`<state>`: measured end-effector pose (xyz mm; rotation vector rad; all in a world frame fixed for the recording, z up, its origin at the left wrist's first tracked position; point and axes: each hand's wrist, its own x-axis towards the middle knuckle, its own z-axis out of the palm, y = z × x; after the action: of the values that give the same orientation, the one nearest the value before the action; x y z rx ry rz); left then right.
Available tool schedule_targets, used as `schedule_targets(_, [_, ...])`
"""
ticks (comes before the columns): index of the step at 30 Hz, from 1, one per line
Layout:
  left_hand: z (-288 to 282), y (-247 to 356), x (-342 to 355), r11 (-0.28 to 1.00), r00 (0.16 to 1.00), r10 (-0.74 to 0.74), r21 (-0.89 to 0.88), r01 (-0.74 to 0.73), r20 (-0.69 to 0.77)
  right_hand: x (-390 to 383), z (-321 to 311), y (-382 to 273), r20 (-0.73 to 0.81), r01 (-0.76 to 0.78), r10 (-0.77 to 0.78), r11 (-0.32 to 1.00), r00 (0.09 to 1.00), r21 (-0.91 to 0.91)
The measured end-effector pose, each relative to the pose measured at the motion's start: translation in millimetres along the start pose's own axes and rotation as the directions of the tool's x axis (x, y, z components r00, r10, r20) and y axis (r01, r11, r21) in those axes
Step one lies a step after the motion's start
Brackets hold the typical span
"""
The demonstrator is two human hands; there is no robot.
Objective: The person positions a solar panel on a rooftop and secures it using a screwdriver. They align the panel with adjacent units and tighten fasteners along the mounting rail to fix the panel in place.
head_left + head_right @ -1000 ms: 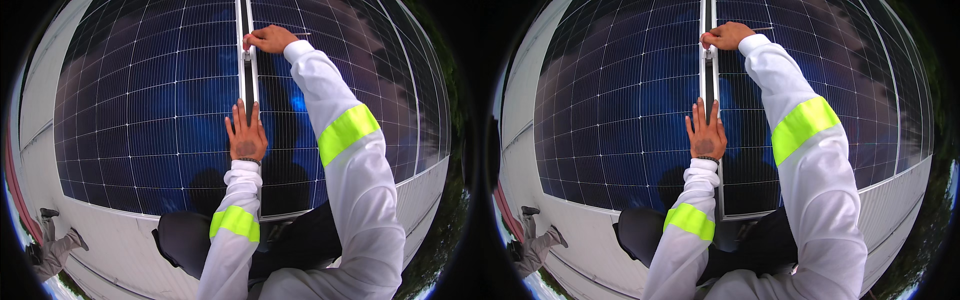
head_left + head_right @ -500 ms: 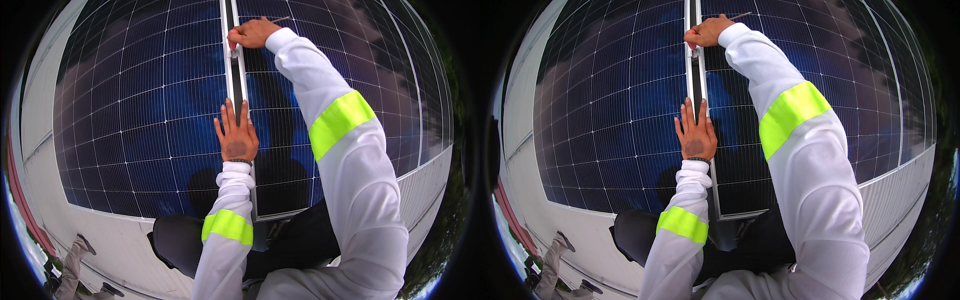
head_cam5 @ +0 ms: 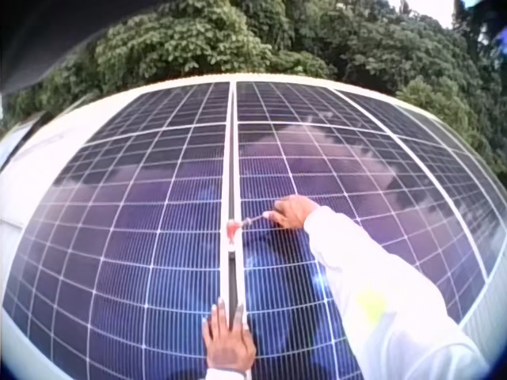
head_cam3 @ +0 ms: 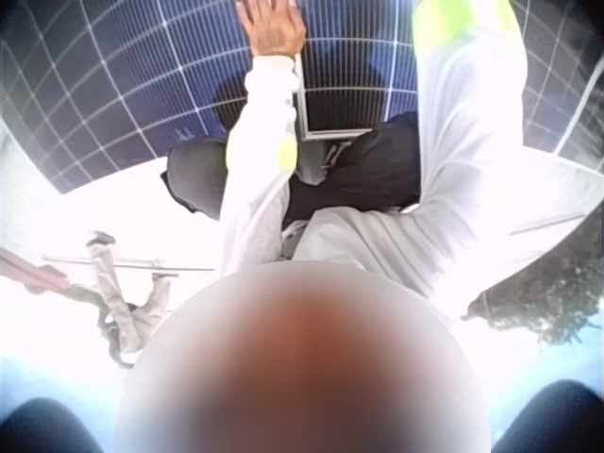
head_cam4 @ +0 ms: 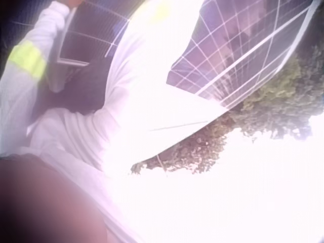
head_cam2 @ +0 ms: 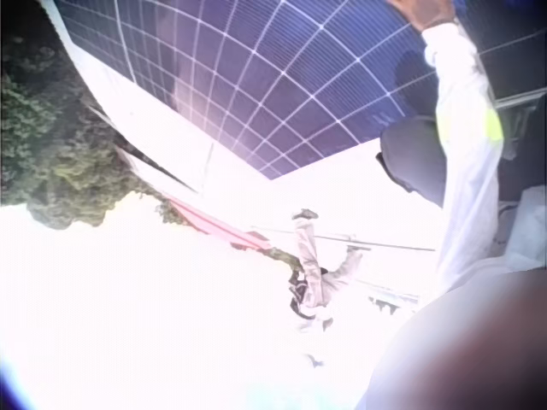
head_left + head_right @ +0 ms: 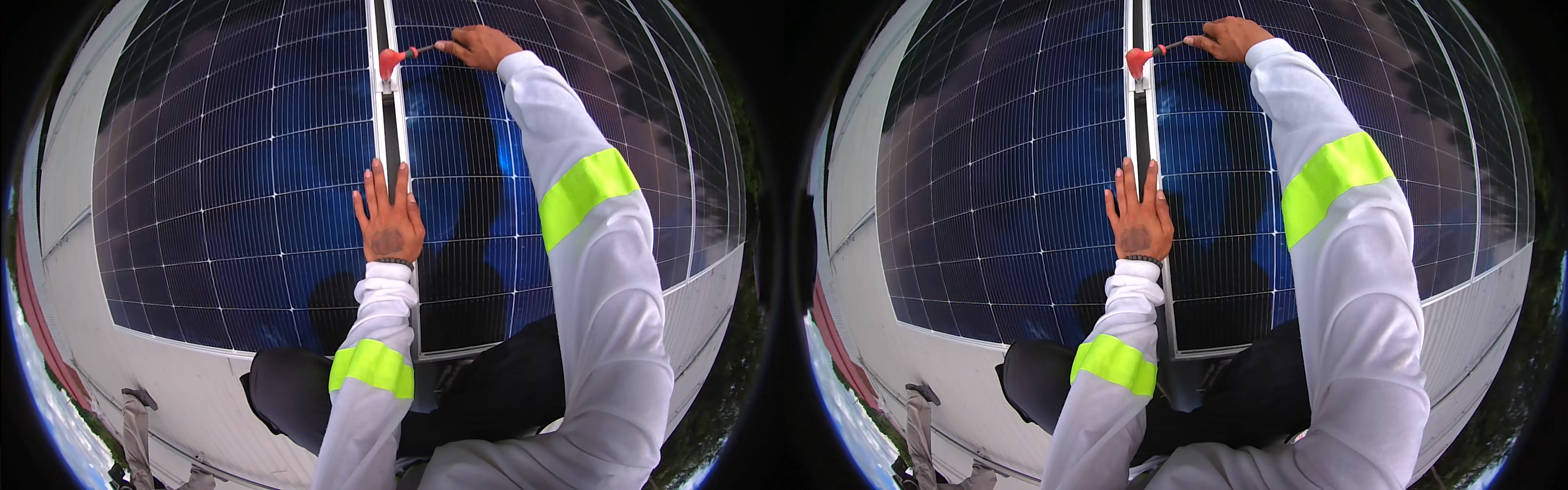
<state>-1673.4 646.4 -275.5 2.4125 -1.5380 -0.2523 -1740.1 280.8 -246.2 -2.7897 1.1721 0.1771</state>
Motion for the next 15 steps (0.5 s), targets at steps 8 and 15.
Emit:
schedule_targets(8, [3.6,-1.2,-1.9,1.0,1.0,0.01,0.007,-0.01,-0.016,-19.3,13.5,-14.5,-0.196,-0.039,0.029,0.998,0.98,-0.047])
schedule_targets(15, [6.0,-2.3,-3.5,0.999,0.998,0.034,-0.03,-0.035,-0.047,-33.9,7.1,-32.2,-0.176,-0.197,0.188,0.98,0.966,-0.035])
